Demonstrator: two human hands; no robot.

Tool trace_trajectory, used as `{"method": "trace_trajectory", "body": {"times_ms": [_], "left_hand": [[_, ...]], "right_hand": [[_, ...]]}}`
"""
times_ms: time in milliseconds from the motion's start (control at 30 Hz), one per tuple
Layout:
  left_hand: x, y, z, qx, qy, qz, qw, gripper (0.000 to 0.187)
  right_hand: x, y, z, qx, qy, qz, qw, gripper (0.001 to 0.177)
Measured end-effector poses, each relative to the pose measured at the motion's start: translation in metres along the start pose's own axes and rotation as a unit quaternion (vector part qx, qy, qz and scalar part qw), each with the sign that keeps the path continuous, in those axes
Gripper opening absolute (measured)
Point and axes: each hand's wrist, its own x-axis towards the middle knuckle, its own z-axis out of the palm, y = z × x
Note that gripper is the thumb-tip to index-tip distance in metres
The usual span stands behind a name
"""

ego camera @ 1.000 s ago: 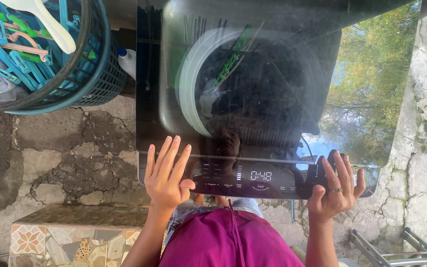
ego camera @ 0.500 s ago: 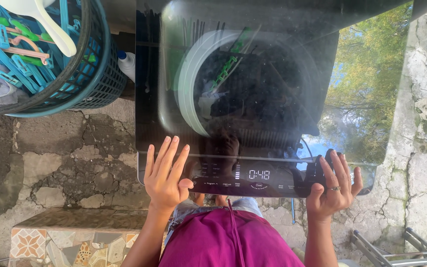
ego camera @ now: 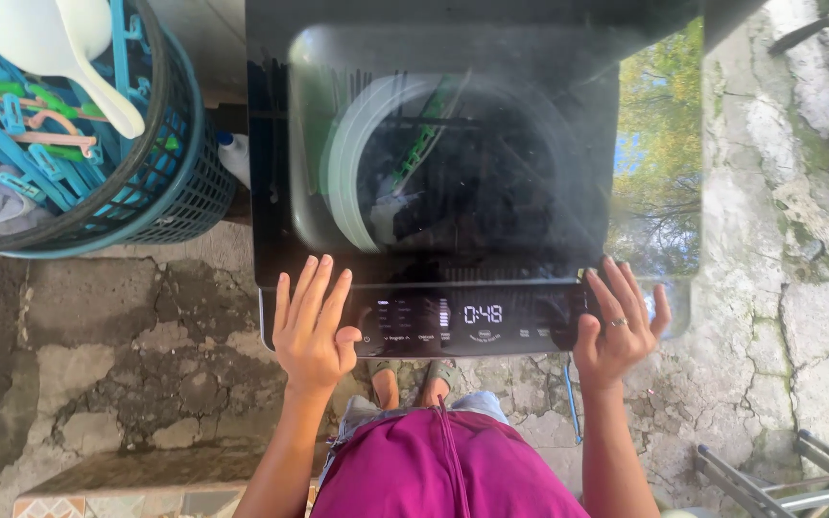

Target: Fold a blue reusable bag on top of a washing machine after sorting through a laundry basket.

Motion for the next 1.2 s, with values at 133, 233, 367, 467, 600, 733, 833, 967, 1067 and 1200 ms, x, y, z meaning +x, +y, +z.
{"method": "trace_trajectory", "body": {"times_ms": [133, 233, 367, 467, 600, 733, 833, 967, 1067, 1200], "left_hand": [[-0.003, 0.001, 0.000, 0.001, 0.004, 0.001, 1.000, 0.067], [-0.003, 0.002, 0.000, 0.003, 0.005, 0.007, 1.000, 0.063], [-0.003, 0.005, -0.003, 0.009, 0.004, 0.012, 1.000, 0.058], [-0.005, 0.005, 0.001, 0.003, 0.023, 0.027, 0.999, 0.057], [-0.007, 0.006, 0.000, 0.009, 0.019, 0.043, 0.999, 0.056], [-0.007, 0.009, 0.003, 0.016, 0.020, 0.059, 0.998, 0.053], [-0.014, 0.004, 0.010, 0.024, 0.012, 0.067, 0.997, 0.052], [-0.019, -0.002, 0.013, 0.031, -0.003, 0.069, 0.997, 0.052], [-0.027, -0.008, 0.014, 0.029, -0.009, 0.061, 0.998, 0.053], [-0.027, -0.009, 0.015, 0.031, -0.016, 0.067, 0.997, 0.052]], "right_hand": [[0.002, -0.005, -0.006, 0.014, 0.002, 0.006, 1.000, 0.054], [0.001, -0.004, -0.007, 0.022, 0.010, 0.007, 1.000, 0.048], [0.001, -0.001, -0.008, 0.034, 0.021, 0.003, 0.999, 0.041], [-0.002, 0.001, -0.008, 0.040, 0.028, -0.001, 0.999, 0.035], [-0.002, 0.004, -0.007, 0.038, 0.043, 0.014, 0.998, 0.030], [-0.005, 0.007, -0.010, 0.041, 0.054, -0.001, 0.998, 0.032], [-0.008, 0.013, -0.012, 0.046, 0.065, 0.003, 0.997, 0.035], [-0.013, 0.016, -0.007, 0.072, 0.083, 0.017, 0.994, 0.040], [-0.013, 0.021, -0.008, 0.079, 0.095, 0.025, 0.992, 0.040], [-0.017, 0.022, -0.005, 0.086, 0.096, 0.042, 0.991, 0.040]]}}
